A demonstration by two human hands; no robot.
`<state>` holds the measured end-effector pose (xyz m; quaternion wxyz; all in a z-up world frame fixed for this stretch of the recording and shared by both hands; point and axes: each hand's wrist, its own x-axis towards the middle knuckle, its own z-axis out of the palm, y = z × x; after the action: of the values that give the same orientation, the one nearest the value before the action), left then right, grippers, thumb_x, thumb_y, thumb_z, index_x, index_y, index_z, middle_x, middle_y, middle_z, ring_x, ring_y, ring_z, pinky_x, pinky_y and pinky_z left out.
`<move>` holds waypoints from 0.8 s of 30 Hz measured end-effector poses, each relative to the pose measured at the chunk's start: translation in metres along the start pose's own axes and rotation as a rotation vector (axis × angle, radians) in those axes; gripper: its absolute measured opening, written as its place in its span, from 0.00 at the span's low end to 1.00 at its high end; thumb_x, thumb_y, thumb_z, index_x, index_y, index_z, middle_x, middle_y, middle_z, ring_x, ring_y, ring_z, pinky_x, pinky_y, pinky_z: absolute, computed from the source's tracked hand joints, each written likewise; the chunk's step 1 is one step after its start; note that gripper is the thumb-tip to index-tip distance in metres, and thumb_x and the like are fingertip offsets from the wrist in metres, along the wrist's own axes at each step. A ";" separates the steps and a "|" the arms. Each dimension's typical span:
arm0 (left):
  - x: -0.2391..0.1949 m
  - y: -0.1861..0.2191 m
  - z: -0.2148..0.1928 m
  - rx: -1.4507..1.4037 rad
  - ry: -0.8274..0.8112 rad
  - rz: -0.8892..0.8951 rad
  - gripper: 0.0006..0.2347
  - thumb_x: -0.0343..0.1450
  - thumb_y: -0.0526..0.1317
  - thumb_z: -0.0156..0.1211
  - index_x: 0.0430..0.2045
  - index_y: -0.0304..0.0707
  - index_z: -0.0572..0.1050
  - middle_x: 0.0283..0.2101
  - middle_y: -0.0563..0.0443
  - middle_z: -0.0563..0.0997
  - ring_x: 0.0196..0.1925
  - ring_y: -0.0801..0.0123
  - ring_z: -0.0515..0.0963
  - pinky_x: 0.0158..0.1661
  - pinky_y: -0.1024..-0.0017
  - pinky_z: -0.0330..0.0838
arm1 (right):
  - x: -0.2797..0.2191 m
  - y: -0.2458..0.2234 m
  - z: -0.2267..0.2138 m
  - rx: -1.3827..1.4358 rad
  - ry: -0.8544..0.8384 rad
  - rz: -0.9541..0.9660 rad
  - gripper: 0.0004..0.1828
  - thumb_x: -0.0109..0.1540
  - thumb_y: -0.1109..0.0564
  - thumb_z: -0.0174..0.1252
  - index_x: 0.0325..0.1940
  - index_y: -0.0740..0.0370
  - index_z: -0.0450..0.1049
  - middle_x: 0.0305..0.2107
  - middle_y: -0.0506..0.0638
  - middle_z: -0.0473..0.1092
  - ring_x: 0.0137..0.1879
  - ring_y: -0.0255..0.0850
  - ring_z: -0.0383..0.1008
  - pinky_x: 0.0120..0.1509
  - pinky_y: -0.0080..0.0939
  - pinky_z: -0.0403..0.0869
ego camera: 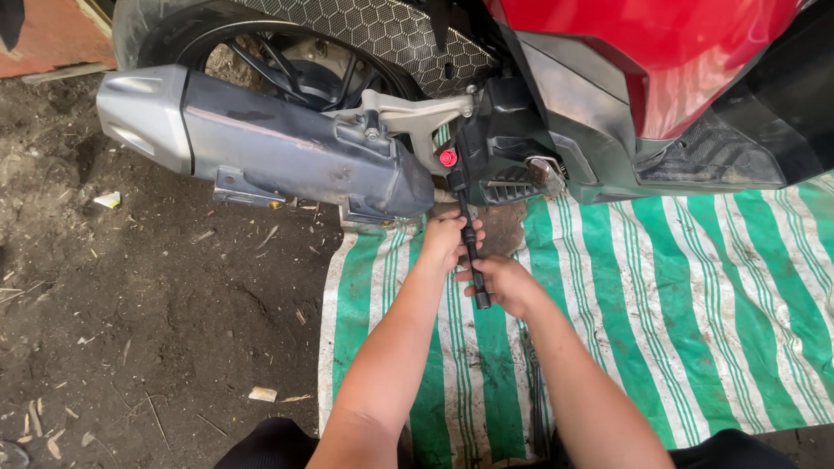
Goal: The person uses a socket wrench to tighten a bolt on the rear undercarriage of a red motorcycle. The person holds the tool with both hands and rotates it to secure the fastener near the exhaust pipe.
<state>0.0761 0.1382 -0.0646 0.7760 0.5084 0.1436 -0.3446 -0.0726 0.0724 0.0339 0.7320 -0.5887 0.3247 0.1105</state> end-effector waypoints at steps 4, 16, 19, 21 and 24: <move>0.003 -0.009 -0.001 -0.070 -0.012 -0.015 0.17 0.79 0.36 0.56 0.64 0.34 0.68 0.45 0.29 0.89 0.42 0.47 0.92 0.43 0.47 0.90 | 0.027 -0.002 -0.026 -0.041 -0.134 0.101 0.20 0.67 0.59 0.63 0.62 0.68 0.74 0.43 0.62 0.84 0.42 0.55 0.89 0.41 0.54 0.83; 0.026 -0.025 -0.003 -0.038 0.061 0.018 0.19 0.80 0.38 0.58 0.66 0.30 0.72 0.47 0.29 0.89 0.42 0.48 0.92 0.44 0.48 0.89 | 0.039 0.018 -0.022 0.097 -0.147 0.185 0.28 0.63 0.56 0.73 0.67 0.60 0.76 0.45 0.55 0.80 0.46 0.62 0.87 0.52 0.76 0.83; 0.034 -0.034 -0.001 -0.092 0.050 -0.045 0.19 0.80 0.40 0.57 0.67 0.35 0.67 0.52 0.31 0.88 0.49 0.50 0.90 0.52 0.48 0.87 | 0.045 0.029 -0.033 0.024 -0.214 0.105 0.21 0.62 0.65 0.71 0.60 0.64 0.80 0.42 0.56 0.82 0.46 0.57 0.88 0.51 0.65 0.86; 0.032 -0.036 0.002 -0.039 0.089 -0.004 0.33 0.71 0.42 0.80 0.65 0.21 0.67 0.49 0.22 0.82 0.50 0.42 0.88 0.51 0.41 0.86 | 0.052 0.034 -0.038 -0.020 -0.190 0.053 0.22 0.60 0.64 0.76 0.57 0.67 0.80 0.41 0.55 0.82 0.44 0.57 0.89 0.48 0.63 0.86; 0.061 -0.056 -0.006 0.095 0.192 -0.007 0.23 0.71 0.44 0.77 0.55 0.31 0.75 0.36 0.31 0.86 0.33 0.44 0.87 0.32 0.37 0.88 | 0.058 0.039 -0.034 -0.053 -0.160 0.008 0.23 0.57 0.62 0.81 0.54 0.67 0.82 0.39 0.55 0.81 0.41 0.60 0.89 0.43 0.64 0.87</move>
<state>0.0829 0.1065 -0.1408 0.7326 0.5747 0.2024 -0.3035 -0.0609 0.0387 -0.0357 0.7393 -0.5960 0.2643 0.1687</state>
